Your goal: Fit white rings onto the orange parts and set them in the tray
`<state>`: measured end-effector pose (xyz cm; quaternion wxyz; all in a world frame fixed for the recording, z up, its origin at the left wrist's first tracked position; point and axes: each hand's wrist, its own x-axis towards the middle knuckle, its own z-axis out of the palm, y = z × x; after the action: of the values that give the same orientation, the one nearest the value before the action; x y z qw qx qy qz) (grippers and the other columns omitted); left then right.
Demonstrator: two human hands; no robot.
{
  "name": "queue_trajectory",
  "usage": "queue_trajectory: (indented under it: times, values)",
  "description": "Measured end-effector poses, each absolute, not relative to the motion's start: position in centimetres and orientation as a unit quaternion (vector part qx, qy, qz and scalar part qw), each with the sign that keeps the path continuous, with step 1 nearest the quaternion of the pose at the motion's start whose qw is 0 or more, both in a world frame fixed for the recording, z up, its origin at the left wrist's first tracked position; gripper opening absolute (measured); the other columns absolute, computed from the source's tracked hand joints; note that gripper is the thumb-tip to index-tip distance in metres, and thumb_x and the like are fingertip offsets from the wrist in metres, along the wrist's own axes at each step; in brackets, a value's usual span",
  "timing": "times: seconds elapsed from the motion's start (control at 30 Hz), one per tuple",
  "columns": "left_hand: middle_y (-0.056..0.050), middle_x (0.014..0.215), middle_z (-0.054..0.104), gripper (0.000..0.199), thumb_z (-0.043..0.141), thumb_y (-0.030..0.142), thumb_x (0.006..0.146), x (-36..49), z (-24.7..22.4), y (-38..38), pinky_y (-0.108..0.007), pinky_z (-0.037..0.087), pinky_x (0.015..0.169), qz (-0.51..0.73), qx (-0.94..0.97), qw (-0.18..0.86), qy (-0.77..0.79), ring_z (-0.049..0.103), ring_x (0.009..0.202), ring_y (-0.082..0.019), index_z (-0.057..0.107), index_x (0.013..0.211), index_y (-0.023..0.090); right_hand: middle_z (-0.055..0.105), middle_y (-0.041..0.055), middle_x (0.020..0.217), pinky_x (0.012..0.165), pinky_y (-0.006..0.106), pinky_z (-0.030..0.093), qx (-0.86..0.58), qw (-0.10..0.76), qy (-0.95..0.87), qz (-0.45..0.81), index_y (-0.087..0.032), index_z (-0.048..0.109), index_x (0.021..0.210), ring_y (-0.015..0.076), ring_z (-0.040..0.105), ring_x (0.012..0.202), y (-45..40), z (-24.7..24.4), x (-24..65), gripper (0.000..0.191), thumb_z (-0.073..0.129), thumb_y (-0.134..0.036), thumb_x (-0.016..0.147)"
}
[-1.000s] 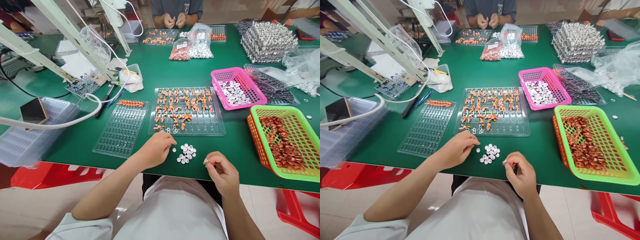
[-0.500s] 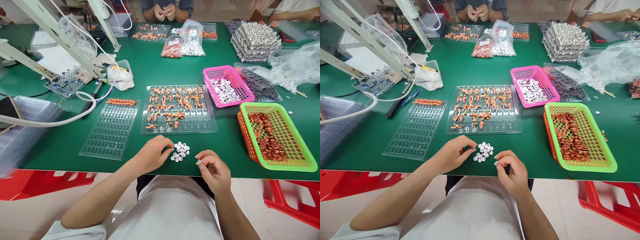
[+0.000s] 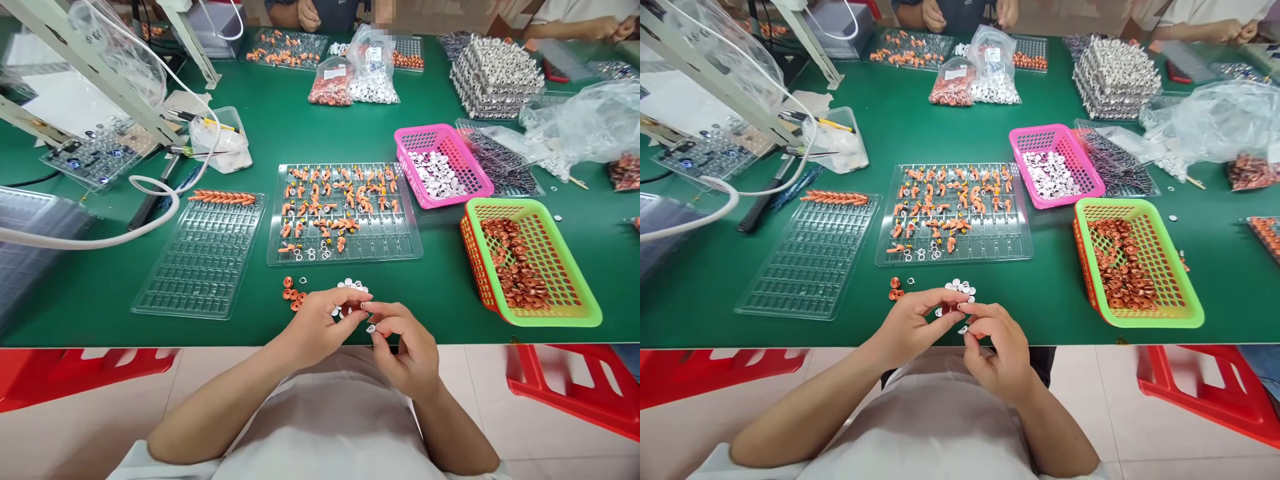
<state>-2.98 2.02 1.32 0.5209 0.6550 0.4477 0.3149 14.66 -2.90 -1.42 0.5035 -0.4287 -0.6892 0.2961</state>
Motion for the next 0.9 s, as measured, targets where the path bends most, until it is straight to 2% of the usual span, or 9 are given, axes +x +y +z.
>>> queue_trajectory:
  times: [0.17, 0.23, 0.33, 0.4, 0.57, 0.9]
  values:
    - [-0.004, 0.091, 0.077, 0.013, 0.065, 0.018, 0.09, -3.1, 1.1, 1.8, -0.025, 0.056, 0.071, 0.332, 0.658, 0.51, 0.444, 0.07, 0.081, -0.016, 0.073, 0.101, 0.018, 0.068, 0.009, 0.116, 0.078, 0.037, 0.055, -0.435, 0.508, -0.657, 0.349, -0.022, 0.056, 0.09, 0.0193, 0.066, 0.09, -3.2, -1.2, 14.7, 0.018, 0.055, -0.004, 0.088]
    - [-0.003, 0.088, 0.076, 0.014, 0.067, 0.015, 0.089, -3.3, 0.9, 1.7, -0.024, 0.055, 0.069, 0.342, 0.68, 0.48, 0.436, 0.069, 0.076, -0.015, 0.073, 0.102, 0.018, 0.068, 0.0065, 0.104, 0.073, 0.033, 0.052, -0.463, 0.503, -0.628, 0.371, -0.023, 0.056, 0.09, 0.0186, 0.063, 0.089, -3.0, -0.8, 14.9, 0.016, 0.055, -0.007, 0.09]
    - [-0.004, 0.087, 0.076, 0.017, 0.067, 0.012, 0.089, -3.4, 0.5, 1.5, -0.025, 0.054, 0.069, 0.362, 0.729, 0.42, 0.402, 0.068, 0.075, -0.014, 0.072, 0.105, 0.017, 0.058, 0.0009, 0.083, 0.064, 0.027, 0.044, -0.499, 0.468, -0.617, 0.388, -0.022, 0.055, 0.087, 0.015, 0.054, 0.076, -2.6, 0.0, 15.2, 0.012, 0.054, -0.012, 0.092]
    - [-0.005, 0.087, 0.076, 0.018, 0.065, 0.011, 0.09, -3.3, 0.4, 1.4, -0.026, 0.055, 0.071, 0.375, 0.757, 0.382, 0.375, 0.068, 0.078, -0.015, 0.07, 0.107, 0.017, 0.053, -0.0012, 0.078, 0.06, 0.026, 0.04, -0.505, 0.438, -0.626, 0.402, -0.022, 0.053, 0.084, 0.0131, 0.049, 0.069, -2.1, 0.5, 15.4, 0.013, 0.053, -0.013, 0.093]
    - [-0.004, 0.083, 0.075, 0.016, 0.06, 0.013, 0.094, -3.2, 0.3, 1.4, -0.026, 0.055, 0.068, 0.38, 0.793, 0.324, 0.349, 0.066, 0.074, -0.015, 0.067, 0.107, 0.017, 0.052, -0.0029, 0.075, 0.056, 0.024, 0.035, -0.516, 0.391, -0.633, 0.424, -0.022, 0.05, 0.079, 0.0111, 0.046, 0.065, -1.6, 1.3, 15.4, 0.016, 0.053, -0.013, 0.092]
    - [-0.003, 0.082, 0.075, 0.014, 0.059, 0.013, 0.094, -3.3, 0.4, 1.5, -0.025, 0.053, 0.068, 0.357, 0.804, 0.327, 0.345, 0.065, 0.074, -0.015, 0.068, 0.105, 0.017, 0.053, -0.0033, 0.075, 0.055, 0.022, 0.034, -0.521, 0.365, -0.621, 0.458, -0.021, 0.052, 0.079, 0.0103, 0.046, 0.064, -1.3, 1.1, 15.4, 0.014, 0.054, -0.013, 0.09]
